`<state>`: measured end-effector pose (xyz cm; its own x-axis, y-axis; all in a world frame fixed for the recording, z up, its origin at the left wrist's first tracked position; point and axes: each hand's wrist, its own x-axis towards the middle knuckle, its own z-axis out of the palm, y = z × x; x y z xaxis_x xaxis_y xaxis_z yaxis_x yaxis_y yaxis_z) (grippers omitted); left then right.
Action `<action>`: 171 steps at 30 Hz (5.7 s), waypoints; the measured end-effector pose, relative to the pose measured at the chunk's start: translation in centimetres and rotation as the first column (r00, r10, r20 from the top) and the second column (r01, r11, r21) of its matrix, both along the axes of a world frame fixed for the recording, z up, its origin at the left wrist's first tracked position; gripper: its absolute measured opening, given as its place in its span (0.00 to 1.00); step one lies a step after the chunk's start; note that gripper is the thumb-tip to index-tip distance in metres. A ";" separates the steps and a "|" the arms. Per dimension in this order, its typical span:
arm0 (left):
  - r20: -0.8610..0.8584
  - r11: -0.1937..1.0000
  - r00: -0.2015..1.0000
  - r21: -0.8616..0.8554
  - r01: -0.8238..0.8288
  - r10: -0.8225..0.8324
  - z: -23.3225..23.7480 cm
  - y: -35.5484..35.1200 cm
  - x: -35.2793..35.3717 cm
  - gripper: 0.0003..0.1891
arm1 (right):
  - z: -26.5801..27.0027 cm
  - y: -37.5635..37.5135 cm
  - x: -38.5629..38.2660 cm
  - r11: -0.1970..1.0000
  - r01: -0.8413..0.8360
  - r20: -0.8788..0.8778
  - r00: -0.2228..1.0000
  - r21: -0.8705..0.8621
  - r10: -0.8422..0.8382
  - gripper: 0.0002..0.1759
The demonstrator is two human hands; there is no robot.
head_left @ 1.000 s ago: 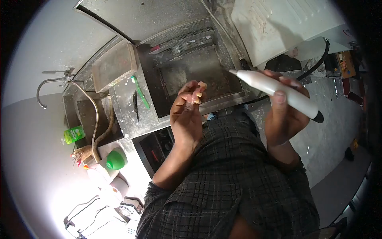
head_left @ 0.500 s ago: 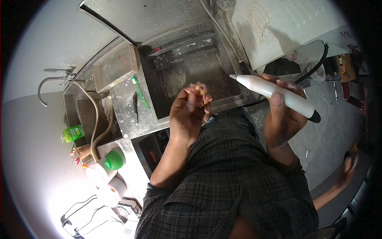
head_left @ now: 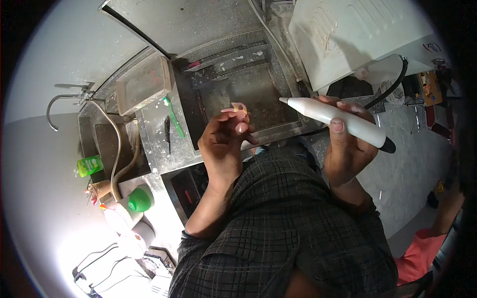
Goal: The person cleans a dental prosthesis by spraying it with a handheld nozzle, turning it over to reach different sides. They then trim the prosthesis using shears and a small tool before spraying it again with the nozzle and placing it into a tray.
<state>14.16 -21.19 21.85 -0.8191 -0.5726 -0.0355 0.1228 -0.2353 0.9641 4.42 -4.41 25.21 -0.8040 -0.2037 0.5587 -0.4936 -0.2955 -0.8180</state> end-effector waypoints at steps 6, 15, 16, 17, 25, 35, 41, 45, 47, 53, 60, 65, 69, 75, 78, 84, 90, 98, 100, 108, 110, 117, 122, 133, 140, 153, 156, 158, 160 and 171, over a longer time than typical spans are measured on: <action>-0.017 0.999 1.000 0.037 -0.025 0.025 0.4 0.0 0.2 0.11 | -0.3 -0.2 0.4 1.000 -0.010 0.025 1.000 0.007 0.010 0.18; 0.090 0.924 0.995 -0.381 -0.008 0.046 0.4 -0.4 1.0 0.10 | -0.4 -0.4 0.8 1.000 -0.008 0.024 1.000 0.018 0.008 0.17; 0.101 0.854 0.992 -0.521 -0.011 0.075 0.6 -0.4 1.0 0.10 | -0.4 -0.5 1.0 1.000 -0.007 0.035 0.999 0.018 0.006 0.18; 0.107 0.762 0.989 -0.648 -0.010 0.104 0.7 -0.5 1.1 0.10 | -0.4 -0.5 1.1 1.000 -0.006 0.036 0.999 0.018 0.005 0.18; -0.168 0.519 0.983 -0.835 -0.181 0.072 -0.5 0.0 0.4 0.12 | 0.0 -0.7 1.4 0.984 -0.087 -0.059 0.993 0.155 0.098 0.19; -0.293 0.388 0.956 -0.879 -0.277 0.018 -1.2 0.5 -0.1 0.18 | 0.0 -1.5 1.8 0.983 -0.073 -0.151 0.984 0.170 0.099 0.21; -0.233 0.367 0.972 -0.901 -0.230 0.037 -0.7 0.6 0.3 0.17 | 0.2 -1.6 2.1 0.987 -0.042 -0.048 0.998 0.153 0.050 0.18; -0.082 0.536 0.992 -0.836 -0.119 0.091 -1.1 0.5 1.5 0.15 | -0.7 -2.0 2.5 0.996 -0.093 0.089 0.992 0.006 0.092 0.16; -0.167 0.928 0.982 -0.346 -0.137 0.083 -0.3 1.2 0.9 0.07 | -1.0 -1.3 3.0 0.977 -0.212 0.232 0.951 0.013 0.203 0.18; -0.006 0.988 0.992 0.094 -0.125 0.127 -0.1 -0.1 0.3 0.09 | 0.1 -0.2 1.9 0.996 -0.051 0.097 0.994 0.078 0.043 0.20; -0.192 0.919 0.980 0.378 0.112 -0.040 0.0 0.0 0.5 0.13 | -0.2 0.1 1.8 1.000 -0.030 0.145 0.989 0.009 0.028 0.18; -0.226 0.884 0.966 0.417 0.211 -0.124 0.0 0.0 0.4 0.20 | -1.0 -0.2 2.0 0.998 0.019 0.189 0.982 -0.052 -0.009 0.16; -0.190 0.854 0.971 0.472 0.218 -0.143 -1.0 -0.1 0.0 0.18 | -0.8 0.2 1.9 0.997 0.042 0.144 0.988 0.059 -0.050 0.17; -0.093 0.871 0.977 0.443 0.215 -0.194 -1.3 -1.1 0.0 0.26 | -3.1 0.8 1.4 0.924 0.178 -0.115 0.982 0.338 -0.147 0.13; -0.282 0.752 0.922 0.537 0.382 -0.267 -2.2 -2.3 0.3 0.27 | -1.5 -1.0 1.7 0.982 0.143 0.097 0.983 0.126 -0.156 0.13; -0.387 0.782 0.919 0.548 0.296 -0.076 -3.1 -1.1 0.9 0.16 | -2.9 -0.8 1.2 0.995 0.071 0.172 0.982 0.075 -0.083 0.18; -0.320 0.848 0.947 0.502 0.172 -0.003 -3.4 -1.2 1.6 0.16 | -2.8 -1.3 1.5 0.994 0.041 0.101 0.994 0.100 -0.051 0.17; -0.396 0.834 0.915 0.529 0.156 0.080 -3.7 -1.0 2.1 0.13 | -2.9 -2.0 1.6 0.992 0.006 0.059 0.998 0.130 -0.013 0.16; -0.385 0.821 0.919 0.551 0.151 0.089 -3.8 -1.0 2.3 0.13 | -2.7 -1.9 1.4 0.994 -0.035 0.071 0.997 0.104 0.028 0.16; -0.435 0.839 0.892 0.525 0.140 0.123 -3.8 -1.0 2.5 0.14 | -1.8 -2.2 2.3 0.995 -0.090 0.046 0.995 0.052 0.088 0.15; -0.419 0.784 0.896 0.602 0.154 0.145 -3.1 -0.9 2.5 0.13 | -0.9 -2.5 2.6 0.994 -0.101 0.101 0.989 -0.034 0.104 0.17; -0.425 0.771 0.897 0.611 0.183 0.124 -3.1 -0.9 2.3 0.14 | 0.1 -3.7 2.9 0.985 -0.147 -0.014 0.989 -0.088 0.147 0.16; -0.380 0.765 0.918 0.623 0.163 0.115 -2.4 -0.8 2.3 0.14 | 0.2 -4.8 2.8 0.990 -0.135 -0.069 0.989 -0.028 0.133 0.15; -0.345 0.750 0.935 0.641 0.165 0.089 -1.8 -0.8 2.2 0.17 | -0.6 -5.7 2.6 0.995 -0.092 -0.023 0.996 -0.032 0.091 0.17; -0.340 0.729 0.936 0.663 0.173 0.088 -1.7 -0.7 2.1 0.18 | -0.8 -5.7 2.4 0.997 -0.080 -0.059 0.995 0.004 0.080 0.17; -0.374 0.683 0.920 0.703 0.200 0.116 -1.3 -0.8 2.5 0.17 | -0.4 -5.4 2.5 0.997 -0.072 -0.042 0.996 0.039 0.074 0.18; -0.358 0.678 0.927 0.710 0.191 0.114 -1.2 -0.7 2.5 0.17 | -0.3 -5.4 2.6 0.997 -0.073 -0.048 0.996 0.022 0.074 0.18; -0.362 0.684 0.925 0.705 0.189 0.118 -1.4 -0.5 2.3 0.17 | 0.1 -5.3 2.8 0.992 -0.125 -0.046 0.991 0.005 0.125 0.18; -0.368 0.692 0.922 0.697 0.189 0.119 -1.5 -0.5 2.0 0.17 | 0.6 -5.0 2.7 0.986 -0.162 -0.059 0.985 0.040 0.164 0.18; -0.311 0.784 0.948 0.605 0.137 0.074 -1.6 0.0 1.7 0.18 | 0.6 -4.6 2.3 0.988 -0.152 -0.116 0.981 0.029 0.154 0.19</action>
